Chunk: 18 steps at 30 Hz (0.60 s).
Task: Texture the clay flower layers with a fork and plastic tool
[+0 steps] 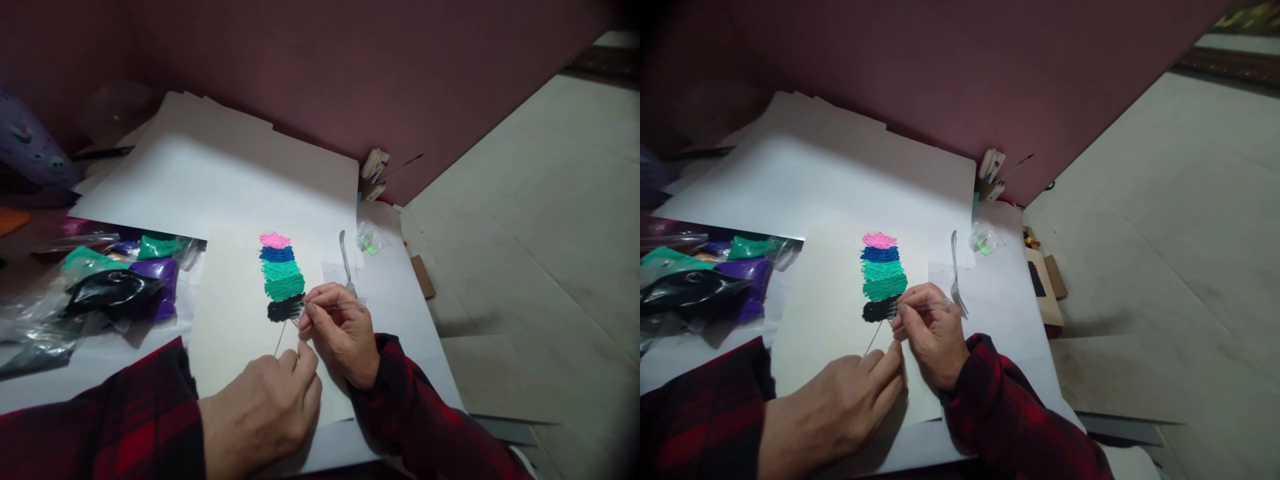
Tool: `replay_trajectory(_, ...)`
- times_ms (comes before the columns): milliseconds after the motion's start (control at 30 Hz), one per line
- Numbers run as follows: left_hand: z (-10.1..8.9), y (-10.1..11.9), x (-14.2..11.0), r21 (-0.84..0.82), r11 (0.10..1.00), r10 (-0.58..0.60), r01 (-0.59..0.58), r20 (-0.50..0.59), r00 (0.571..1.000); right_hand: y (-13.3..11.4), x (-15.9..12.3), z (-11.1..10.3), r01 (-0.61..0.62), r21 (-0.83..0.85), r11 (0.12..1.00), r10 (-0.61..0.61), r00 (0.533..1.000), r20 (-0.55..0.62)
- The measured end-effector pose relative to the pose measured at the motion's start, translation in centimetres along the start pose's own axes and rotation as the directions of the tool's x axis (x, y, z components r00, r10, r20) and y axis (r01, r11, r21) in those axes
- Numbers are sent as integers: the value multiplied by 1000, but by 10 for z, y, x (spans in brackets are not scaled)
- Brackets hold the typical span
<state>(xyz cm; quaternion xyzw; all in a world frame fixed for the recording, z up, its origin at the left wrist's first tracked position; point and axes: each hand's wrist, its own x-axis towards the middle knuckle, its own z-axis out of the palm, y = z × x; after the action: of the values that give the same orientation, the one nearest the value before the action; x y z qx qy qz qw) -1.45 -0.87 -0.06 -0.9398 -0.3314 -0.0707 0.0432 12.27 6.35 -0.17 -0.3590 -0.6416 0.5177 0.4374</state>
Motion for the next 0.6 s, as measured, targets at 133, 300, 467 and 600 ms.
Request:
replay_trajectory(133,1,1,0,15,1000,6,-6,4,1000,0,-2,0,-8,-45,999,8,1000,-13)
replay_trajectory(300,2,1,-1,36,999,5,-4,-4,1000,-2,-3,0,-23,-61,998,21,999,-29)
replay_trajectory(467,-3,0,0,41,999,13,-13,6,1000,-3,-3,0,-40,-71,997,36,998,-50)
replay_trajectory(600,-4,0,1,36,999,23,-23,16,1000,-3,-3,0,-50,-86,995,44,997,-64)
